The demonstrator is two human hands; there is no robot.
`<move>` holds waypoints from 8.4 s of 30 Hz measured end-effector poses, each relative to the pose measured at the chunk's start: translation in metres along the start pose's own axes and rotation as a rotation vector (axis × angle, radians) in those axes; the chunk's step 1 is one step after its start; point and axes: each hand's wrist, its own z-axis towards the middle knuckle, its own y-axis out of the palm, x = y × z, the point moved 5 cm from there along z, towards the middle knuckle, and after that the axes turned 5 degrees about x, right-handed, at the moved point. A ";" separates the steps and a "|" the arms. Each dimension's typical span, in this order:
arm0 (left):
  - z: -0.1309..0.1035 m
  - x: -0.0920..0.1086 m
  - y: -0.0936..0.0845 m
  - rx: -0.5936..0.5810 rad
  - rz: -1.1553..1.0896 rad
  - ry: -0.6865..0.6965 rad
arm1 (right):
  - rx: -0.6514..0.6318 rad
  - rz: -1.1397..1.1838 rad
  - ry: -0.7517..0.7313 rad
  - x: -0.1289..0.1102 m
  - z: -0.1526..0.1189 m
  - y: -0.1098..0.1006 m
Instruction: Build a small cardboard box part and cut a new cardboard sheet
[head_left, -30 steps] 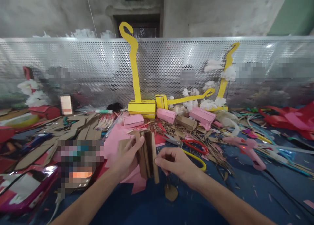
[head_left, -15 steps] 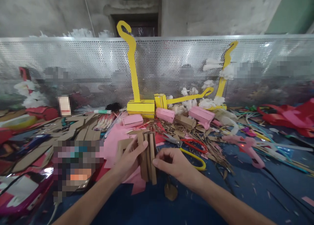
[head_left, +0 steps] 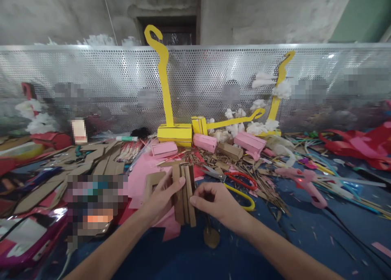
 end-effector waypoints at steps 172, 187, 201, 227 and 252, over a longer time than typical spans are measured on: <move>-0.011 -0.011 0.006 0.086 -0.205 -0.404 | 0.104 -0.098 -0.217 -0.018 -0.010 0.003; -0.015 -0.003 0.014 -0.185 0.496 0.162 | 0.111 0.139 -0.075 -0.005 0.002 -0.007; -0.008 0.000 0.006 0.059 -0.112 -0.299 | 0.267 0.034 -0.254 -0.024 -0.001 -0.040; -0.015 -0.009 0.017 -0.218 0.046 -0.209 | 0.188 0.314 -0.089 -0.008 0.003 -0.020; -0.009 -0.005 0.016 -0.062 -0.056 -0.172 | 0.226 0.664 0.019 -0.006 0.002 -0.020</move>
